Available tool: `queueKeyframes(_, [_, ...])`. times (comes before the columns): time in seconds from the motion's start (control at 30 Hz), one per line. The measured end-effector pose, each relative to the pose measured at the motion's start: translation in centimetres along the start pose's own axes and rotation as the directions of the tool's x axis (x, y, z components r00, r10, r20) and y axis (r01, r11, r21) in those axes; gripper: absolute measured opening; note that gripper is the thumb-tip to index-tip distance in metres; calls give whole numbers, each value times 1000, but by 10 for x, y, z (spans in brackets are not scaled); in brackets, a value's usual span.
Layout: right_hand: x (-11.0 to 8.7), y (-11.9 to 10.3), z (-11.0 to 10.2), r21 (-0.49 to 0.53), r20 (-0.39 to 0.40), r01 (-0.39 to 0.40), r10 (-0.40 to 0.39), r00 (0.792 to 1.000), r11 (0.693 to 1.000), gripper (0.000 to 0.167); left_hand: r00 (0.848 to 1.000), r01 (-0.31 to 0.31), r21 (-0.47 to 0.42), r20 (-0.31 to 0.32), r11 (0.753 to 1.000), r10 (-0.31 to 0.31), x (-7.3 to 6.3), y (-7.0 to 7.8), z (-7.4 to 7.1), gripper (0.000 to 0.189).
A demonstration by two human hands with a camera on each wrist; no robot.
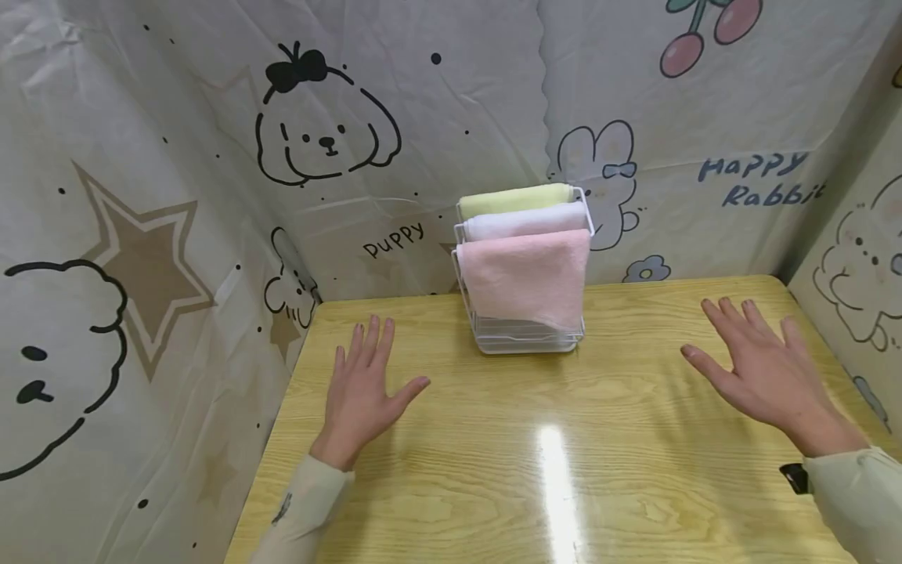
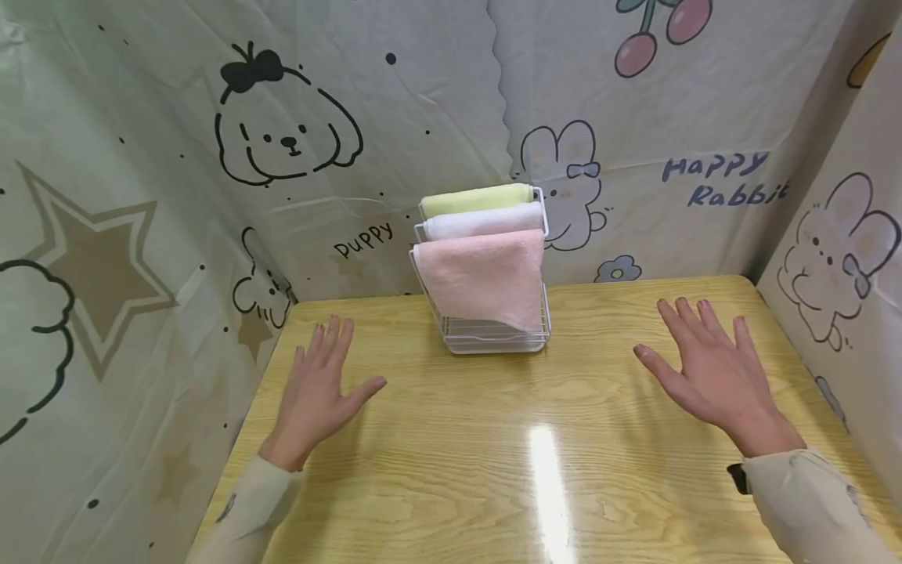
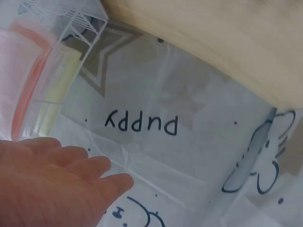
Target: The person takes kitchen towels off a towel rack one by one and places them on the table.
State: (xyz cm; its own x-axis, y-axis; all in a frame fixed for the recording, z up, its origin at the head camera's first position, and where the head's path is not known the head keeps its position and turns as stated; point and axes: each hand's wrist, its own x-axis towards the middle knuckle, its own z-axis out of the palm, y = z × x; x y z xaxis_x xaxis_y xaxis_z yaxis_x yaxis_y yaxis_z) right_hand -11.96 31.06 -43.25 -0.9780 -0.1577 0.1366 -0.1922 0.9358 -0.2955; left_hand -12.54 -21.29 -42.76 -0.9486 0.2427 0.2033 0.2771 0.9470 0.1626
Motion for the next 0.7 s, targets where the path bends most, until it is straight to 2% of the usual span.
queueKeyframes(0.17, [0,0,-1,39,-28,17,-16,999,999,80,1000,-2,-101,3,995,2,5,5,6,101])
queueKeyframes(0.3, [2,-3,-3,51,-69,25,-22,997,998,78,998,-20,-257,-70,966,3,12,7,14,97])
queueKeyframes(0.5, [7,-12,-5,96,-131,43,-31,991,994,73,979,-94,-487,-203,869,-8,26,10,33,90])
queueKeyframes(0.6, [10,-17,-6,106,-154,56,-39,987,993,71,974,-106,-568,-225,816,-30,33,13,43,88])
queueKeyframes(0.7, [13,-22,-8,115,-176,65,-44,983,991,68,973,-93,-659,-221,746,-73,41,16,51,86])
